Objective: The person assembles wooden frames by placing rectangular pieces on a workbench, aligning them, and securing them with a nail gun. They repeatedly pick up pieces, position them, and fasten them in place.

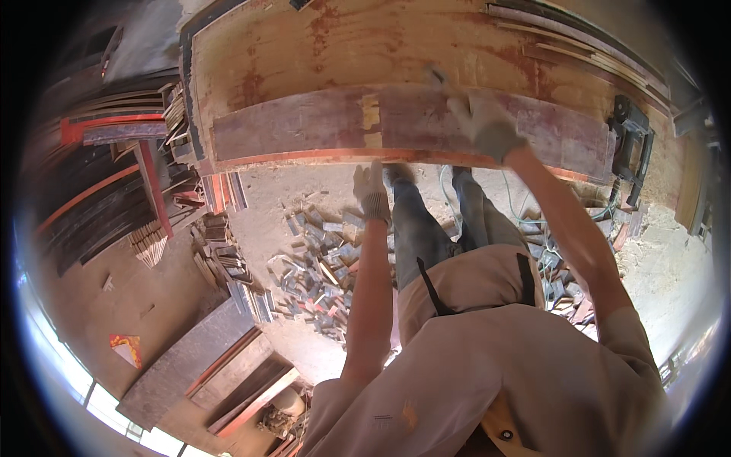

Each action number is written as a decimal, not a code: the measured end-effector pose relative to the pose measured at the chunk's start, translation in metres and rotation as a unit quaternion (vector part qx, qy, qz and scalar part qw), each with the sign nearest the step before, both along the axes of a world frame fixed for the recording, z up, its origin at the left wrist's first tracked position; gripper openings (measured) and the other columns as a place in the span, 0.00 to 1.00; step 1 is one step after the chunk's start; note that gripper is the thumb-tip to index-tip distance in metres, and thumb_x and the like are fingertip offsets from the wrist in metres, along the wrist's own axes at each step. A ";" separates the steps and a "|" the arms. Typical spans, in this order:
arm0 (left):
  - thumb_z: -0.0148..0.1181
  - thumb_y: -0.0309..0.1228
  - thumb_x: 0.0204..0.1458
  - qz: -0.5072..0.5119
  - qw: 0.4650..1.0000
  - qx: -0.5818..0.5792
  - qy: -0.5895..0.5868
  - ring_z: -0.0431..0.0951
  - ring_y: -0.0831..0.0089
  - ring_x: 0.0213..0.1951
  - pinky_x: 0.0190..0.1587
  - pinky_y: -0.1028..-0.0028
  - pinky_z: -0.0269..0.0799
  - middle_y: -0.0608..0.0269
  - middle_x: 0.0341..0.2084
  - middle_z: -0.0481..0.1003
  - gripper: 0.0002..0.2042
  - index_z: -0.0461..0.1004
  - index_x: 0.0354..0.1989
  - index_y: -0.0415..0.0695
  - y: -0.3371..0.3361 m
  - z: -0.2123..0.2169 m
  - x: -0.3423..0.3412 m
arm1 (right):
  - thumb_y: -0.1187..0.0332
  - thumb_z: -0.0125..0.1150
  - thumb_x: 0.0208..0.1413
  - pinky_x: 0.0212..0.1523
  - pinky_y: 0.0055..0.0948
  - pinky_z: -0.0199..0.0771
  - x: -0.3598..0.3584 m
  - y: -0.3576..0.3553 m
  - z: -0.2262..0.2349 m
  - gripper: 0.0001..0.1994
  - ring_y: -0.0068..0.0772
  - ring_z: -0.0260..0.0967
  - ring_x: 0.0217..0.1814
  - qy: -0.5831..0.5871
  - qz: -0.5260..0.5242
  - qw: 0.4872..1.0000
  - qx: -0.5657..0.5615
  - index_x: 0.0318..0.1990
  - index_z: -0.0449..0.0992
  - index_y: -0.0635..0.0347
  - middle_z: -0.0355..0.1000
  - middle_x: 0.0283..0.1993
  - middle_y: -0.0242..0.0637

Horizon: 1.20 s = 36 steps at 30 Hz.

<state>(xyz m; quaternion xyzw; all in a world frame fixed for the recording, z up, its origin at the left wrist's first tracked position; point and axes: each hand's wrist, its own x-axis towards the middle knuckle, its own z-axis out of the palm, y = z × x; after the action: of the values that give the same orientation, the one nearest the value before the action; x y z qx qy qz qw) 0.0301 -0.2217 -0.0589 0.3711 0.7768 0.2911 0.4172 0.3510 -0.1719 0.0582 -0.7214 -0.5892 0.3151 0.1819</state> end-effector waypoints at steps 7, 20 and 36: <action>0.72 0.54 0.52 0.162 0.977 -0.090 -0.106 0.74 0.67 0.26 0.30 0.64 0.71 0.59 0.23 0.76 0.28 0.78 0.35 0.35 0.058 0.005 0.056 | 0.53 0.56 0.65 0.57 0.49 0.74 0.191 -0.056 -0.027 0.23 0.55 0.73 0.58 -0.192 -0.033 0.976 0.093 0.62 0.73 0.54 0.74 0.58 0.50; 0.64 0.54 0.60 0.245 0.915 -0.111 -0.299 0.81 0.67 0.44 0.43 0.66 0.79 0.68 0.49 0.78 0.24 0.77 0.57 0.53 0.116 0.040 -0.004 | 0.56 0.59 0.63 0.36 0.50 0.73 0.357 -0.301 -0.169 0.24 0.55 0.72 0.34 -0.331 -0.078 0.940 0.013 0.63 0.75 0.57 0.76 0.37 0.58; 0.71 0.38 0.53 0.355 0.851 0.126 -0.365 0.74 0.77 0.28 0.28 0.74 0.69 0.65 0.28 0.78 0.13 0.82 0.37 0.40 0.056 0.152 -0.304 | 0.68 0.56 0.68 0.55 0.31 0.74 0.004 -0.111 0.148 0.17 0.35 0.73 0.55 0.209 -0.243 0.939 0.121 0.58 0.78 0.68 0.75 0.56 0.40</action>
<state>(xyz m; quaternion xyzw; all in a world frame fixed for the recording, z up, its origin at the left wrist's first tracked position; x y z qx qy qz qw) -0.2738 -0.1653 0.0933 -0.0131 0.6038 0.6294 0.4889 0.3551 -0.2832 0.2066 -0.7331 -0.3780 0.3315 0.4580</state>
